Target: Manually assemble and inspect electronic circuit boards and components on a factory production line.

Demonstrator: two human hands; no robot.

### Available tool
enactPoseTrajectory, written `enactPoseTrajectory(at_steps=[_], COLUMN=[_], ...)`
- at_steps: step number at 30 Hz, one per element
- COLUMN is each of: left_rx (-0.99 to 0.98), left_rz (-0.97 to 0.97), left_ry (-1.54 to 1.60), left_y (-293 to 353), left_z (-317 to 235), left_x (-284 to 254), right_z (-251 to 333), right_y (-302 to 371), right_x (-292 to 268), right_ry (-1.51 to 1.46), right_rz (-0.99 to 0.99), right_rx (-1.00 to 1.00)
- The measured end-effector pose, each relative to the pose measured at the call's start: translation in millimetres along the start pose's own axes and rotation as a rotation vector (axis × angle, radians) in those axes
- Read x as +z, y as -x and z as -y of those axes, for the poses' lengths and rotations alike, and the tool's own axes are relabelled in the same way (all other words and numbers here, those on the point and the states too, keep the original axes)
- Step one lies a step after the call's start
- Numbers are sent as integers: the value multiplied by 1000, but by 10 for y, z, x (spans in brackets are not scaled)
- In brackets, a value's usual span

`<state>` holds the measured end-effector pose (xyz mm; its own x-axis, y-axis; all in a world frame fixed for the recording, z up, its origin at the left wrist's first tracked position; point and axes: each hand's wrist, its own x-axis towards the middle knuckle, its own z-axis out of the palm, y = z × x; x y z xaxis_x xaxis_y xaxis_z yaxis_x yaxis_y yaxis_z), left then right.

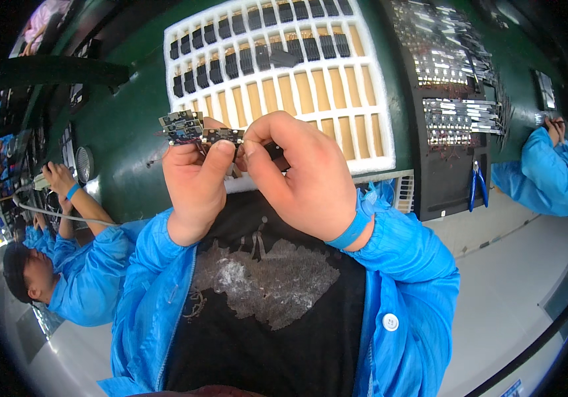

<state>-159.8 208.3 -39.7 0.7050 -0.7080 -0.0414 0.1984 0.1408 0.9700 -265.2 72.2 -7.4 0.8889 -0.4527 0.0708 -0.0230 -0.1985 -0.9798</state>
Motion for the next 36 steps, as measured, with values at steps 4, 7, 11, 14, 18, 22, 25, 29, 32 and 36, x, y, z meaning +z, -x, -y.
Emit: enactPoseTrajectory(at_steps=[4, 7, 11, 14, 18, 22, 25, 29, 32, 36], left_rx=[-15, -33, -24, -58, -102, -76, -54, -45, -13, -7], left_rz=[-3, 1, 24, 35, 33, 19, 23, 21, 38, 4], left_ry=[96, 137, 168, 174, 207, 229, 207, 165, 147, 142], left_y=[-24, -31, -55, -68, -64, -61, -57, -61, -35, -39], left_z=[-29, -23, -5, -4, 11, 26, 38, 61, 53, 17], left_x=[5, 18, 22, 16, 0, 14, 9, 11, -17, 26], right_z=[-17, -32, -61, -73, -110, -121, -104, -122, -101, -89], right_y=[-5, 5, 9, 7, -7, -6, 8, -3, 4, -2], right_x=[-7, 0, 8, 4, 9, 9, 10, -19, -42, -32], right_ry=[59, 5, -8, 10, 80, 61, 31, -7, 19, 89], right_rz=[-1, 0, -16, -34, -34, -45, -31, -14, 72, 63], right_rx=[-65, -31, -28, -53, -120, -124, -85, -44, -66, -37])
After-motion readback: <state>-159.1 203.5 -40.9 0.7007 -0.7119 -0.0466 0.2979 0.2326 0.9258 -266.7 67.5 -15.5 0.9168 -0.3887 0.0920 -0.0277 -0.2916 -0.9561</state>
